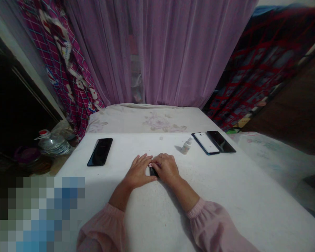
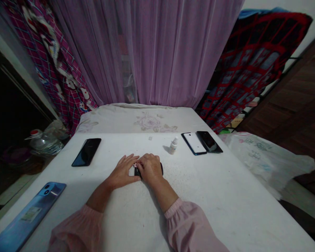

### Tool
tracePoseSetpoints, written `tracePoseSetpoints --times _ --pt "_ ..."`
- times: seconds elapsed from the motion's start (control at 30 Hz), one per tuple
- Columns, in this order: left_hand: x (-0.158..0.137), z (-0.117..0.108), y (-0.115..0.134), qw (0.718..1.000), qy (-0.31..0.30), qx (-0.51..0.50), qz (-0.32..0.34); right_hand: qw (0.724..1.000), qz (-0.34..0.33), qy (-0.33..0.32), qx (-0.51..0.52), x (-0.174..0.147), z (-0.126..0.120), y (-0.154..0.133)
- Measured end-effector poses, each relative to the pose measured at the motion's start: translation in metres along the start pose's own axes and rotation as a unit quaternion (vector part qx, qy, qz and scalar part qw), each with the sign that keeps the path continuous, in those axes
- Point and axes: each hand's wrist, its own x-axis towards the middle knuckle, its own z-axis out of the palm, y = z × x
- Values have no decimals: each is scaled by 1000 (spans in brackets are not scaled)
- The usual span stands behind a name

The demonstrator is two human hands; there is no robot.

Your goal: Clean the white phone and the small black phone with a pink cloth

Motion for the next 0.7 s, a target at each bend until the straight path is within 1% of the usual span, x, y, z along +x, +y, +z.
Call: tracePoseSetpoints --times 0.1,0.17,0.27,0.4,0.47,0.57,0.7 --pt "1 1 0 1000 2 -4 -1 1000 17 1 -11 1 1 -5" --pt "1 1 0 1000 5 -5 1 1000 20 -5 9 1 2 -4" --pt "0 1 -1 1000 8 -6 3 997 17 -28 70 1 1 2" --pt "-1 2 -2 1000 23 -11 8 985 -19 -61 158 -1 -6 14" --pt "-1 3 -2 999 30 -15 6 980 -25 -68 187 -3 -9 19" --pt "-1 3 -2 999 29 -16 3 981 -7 -55 187 -5 -10 20" --pt "-1 2 -1 1000 21 -16 3 990 46 -29 130 -3 -6 15"
